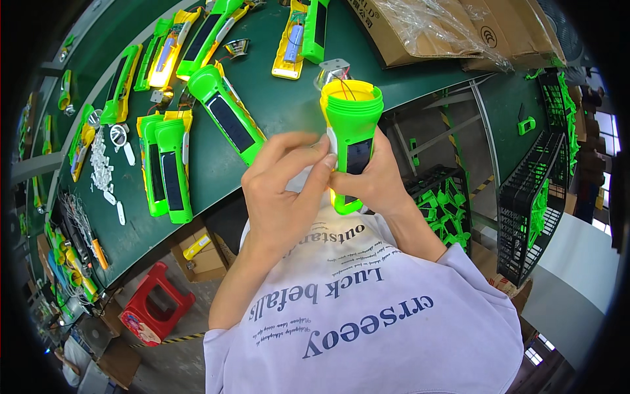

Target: The person collects flashlight components from a conveyor belt and assembles flashlights by placing switch covers and reflectors into the flashlight bodies and fitting the casing pieces together by hand.

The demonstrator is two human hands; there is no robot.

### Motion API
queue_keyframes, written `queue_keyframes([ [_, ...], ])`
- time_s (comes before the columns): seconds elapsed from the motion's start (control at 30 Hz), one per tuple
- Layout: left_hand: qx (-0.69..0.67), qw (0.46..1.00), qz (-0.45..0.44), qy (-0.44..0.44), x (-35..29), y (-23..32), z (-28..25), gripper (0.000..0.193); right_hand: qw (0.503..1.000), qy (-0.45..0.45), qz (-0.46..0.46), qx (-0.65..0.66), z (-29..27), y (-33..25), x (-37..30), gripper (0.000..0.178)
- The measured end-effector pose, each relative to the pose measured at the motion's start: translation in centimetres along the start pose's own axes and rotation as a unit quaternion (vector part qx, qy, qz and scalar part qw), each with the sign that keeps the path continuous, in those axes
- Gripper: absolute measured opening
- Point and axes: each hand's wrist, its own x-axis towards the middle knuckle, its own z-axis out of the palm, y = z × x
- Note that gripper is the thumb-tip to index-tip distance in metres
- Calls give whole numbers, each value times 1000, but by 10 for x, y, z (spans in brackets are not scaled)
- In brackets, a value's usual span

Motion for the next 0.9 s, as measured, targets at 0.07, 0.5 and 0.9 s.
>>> queue_keyframes([
  [0.07,-87,994,-55,31,3,2,5,25,1000,-10,21,-6,1,2,-1,56],
  [0.5,-265,950,-123,106,14,7,24,38,930,106,-128,-329,12,12,-8,53],
  [0.9,-181,976,-123,25,20,12,17,37,896,103,-200,-383,10,20,-2,54],
])
